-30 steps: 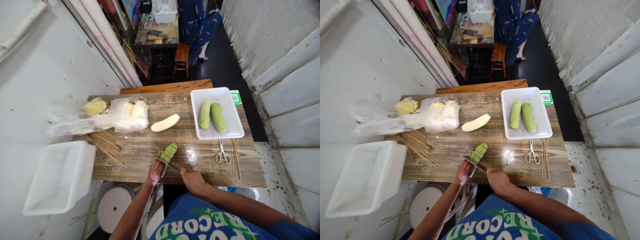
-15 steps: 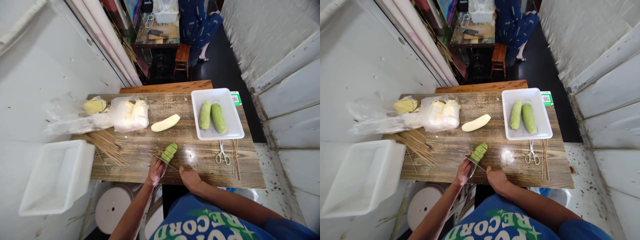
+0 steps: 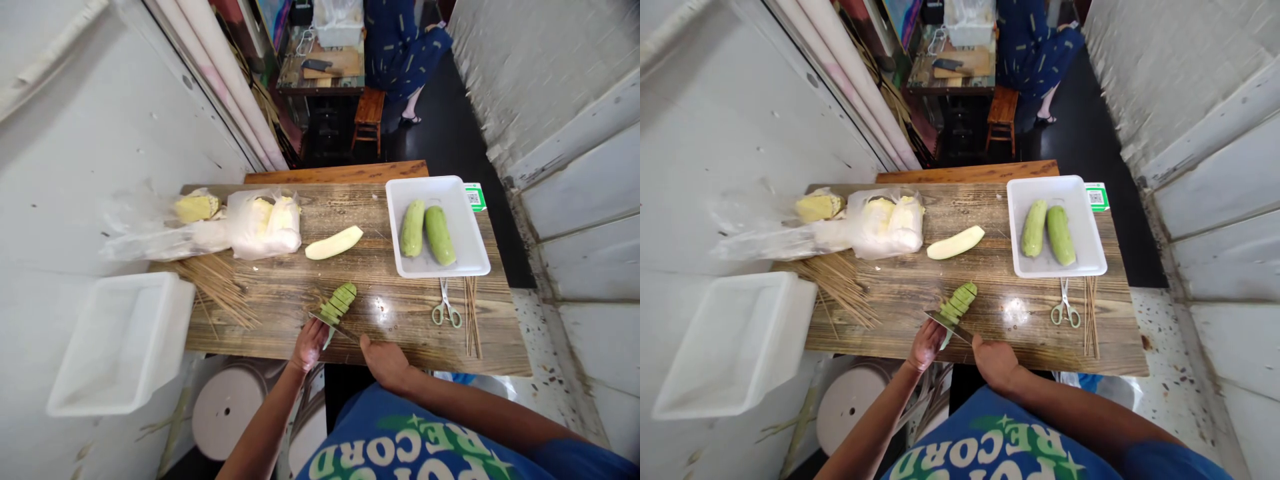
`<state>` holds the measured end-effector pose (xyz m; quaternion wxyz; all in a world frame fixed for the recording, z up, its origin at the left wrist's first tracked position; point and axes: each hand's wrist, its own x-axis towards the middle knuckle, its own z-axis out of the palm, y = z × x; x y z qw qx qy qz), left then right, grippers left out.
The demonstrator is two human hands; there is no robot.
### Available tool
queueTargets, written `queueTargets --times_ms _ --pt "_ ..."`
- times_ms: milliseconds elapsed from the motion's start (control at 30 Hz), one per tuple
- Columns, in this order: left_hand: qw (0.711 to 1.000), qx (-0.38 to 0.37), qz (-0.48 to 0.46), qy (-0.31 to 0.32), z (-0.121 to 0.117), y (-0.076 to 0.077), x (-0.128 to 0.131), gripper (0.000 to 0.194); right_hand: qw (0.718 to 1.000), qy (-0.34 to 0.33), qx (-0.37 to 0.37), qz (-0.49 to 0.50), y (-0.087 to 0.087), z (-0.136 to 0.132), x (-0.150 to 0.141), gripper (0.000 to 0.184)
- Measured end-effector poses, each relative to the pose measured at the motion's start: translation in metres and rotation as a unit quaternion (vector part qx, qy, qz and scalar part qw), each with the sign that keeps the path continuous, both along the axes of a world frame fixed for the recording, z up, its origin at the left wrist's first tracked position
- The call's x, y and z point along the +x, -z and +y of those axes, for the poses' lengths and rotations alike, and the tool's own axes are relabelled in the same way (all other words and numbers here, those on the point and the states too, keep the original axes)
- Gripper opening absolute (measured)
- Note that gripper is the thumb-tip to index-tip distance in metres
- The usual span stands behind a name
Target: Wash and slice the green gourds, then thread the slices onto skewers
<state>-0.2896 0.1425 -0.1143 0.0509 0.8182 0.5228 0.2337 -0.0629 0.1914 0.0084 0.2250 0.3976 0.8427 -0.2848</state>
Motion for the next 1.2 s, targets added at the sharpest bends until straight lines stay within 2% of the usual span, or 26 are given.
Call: queueTargets --times_ms 400,800,933,1100,1200 --pt "1.0 0.021 -0.015 -0.011 0.0 0.002 0.001 0.026 1.0 0.004 -0.012 0.002 0.004 0.001 0.001 0.023" --pt "0.999 0.023 -0.023 -0.023 -0.003 -0.002 0.003 0.03 0.999 0.007 -0.006 -0.032 0.021 0.003 -0.01 0.023" --pt "0.999 0.006 -0.007 -0.032 -0.011 0.001 -0.002 0.033 1.0 -0.002 -0.005 -0.025 0.018 0.003 -0.006 0.024" --pt "0.999 0.026 -0.016 -0.019 -0.019 0.013 -0.005 0.03 1.0 -0.012 -0.006 -0.009 0.007 -0.002 -0.002 0.025" --pt "1.0 -0.006 -0.008 -0.016 -0.019 0.014 -0.005 0.027 1.0 -0.016 -0.008 -0.003 0.004 -0.006 -0.001 0.024"
